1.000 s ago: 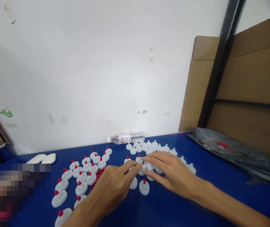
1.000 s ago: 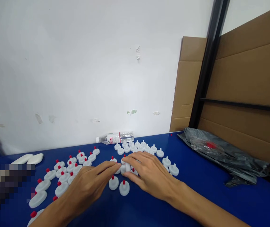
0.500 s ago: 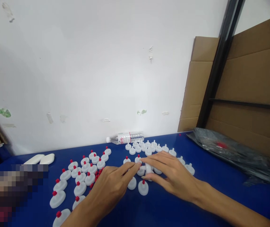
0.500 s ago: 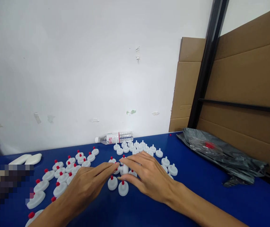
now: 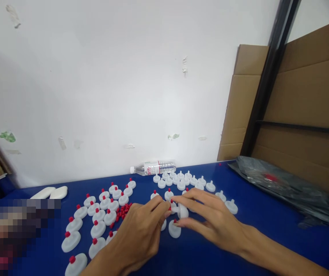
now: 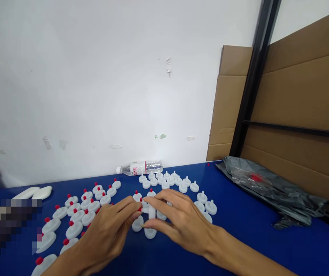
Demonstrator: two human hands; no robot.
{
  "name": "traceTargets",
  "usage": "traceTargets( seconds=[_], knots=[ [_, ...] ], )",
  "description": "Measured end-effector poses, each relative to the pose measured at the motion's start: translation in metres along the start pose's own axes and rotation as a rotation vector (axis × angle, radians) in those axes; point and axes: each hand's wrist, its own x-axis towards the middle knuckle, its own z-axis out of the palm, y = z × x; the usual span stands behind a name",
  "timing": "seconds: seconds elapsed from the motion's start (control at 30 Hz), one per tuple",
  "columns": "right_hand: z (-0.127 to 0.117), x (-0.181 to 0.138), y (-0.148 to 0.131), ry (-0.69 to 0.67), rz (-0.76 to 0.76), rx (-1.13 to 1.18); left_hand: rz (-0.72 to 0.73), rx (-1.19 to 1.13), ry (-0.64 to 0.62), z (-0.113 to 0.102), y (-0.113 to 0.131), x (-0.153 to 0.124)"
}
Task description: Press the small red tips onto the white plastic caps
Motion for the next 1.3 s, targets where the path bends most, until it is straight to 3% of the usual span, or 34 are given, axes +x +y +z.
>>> traceTargets(
  seconds=[0.4,0.53,0.73,0.93,1.0,1.07,1.13,1.23,1.3],
  knots=[
    [-0.003,0.001,-0.003,-0.015,-0.043,0.047,-0.083,-0.187,-0.008,0.002,0.004,-0.001],
    [0.0,0.001,-0.001,0.009,-0.057,0.021,-0.037,-0.148,0.011,-0.001,0.0,0.002],
    [0.005,0.001,0.002,0.048,-0.131,-0.049,0.175,-0.039,0.21,-0.001,0.0,0.003],
    [-0.007,0.008,0.001,-0.013,-0.122,-0.099,0.087,-0.033,0.178,-0.008,-0.013,0.003],
    [-0.014,0.01,0.0,-0.073,-0.062,-0.096,0.036,0.001,0.158,-0.014,-0.024,0.003],
    [-0.023,0.013,0.0,-0.237,0.025,-0.134,-0.021,0.065,0.103,-0.018,-0.034,0.003],
    [-0.034,0.015,0.0,-0.43,0.133,-0.2,-0.079,0.129,-0.009,-0.021,-0.042,0.003],
    [-0.052,0.016,0.004,-0.543,0.258,-0.219,-0.161,0.179,-0.212,-0.019,-0.046,0.002],
    [-0.063,0.012,0.008,-0.622,0.34,-0.137,-0.181,0.186,-0.28,-0.016,-0.045,0.002]
  ],
)
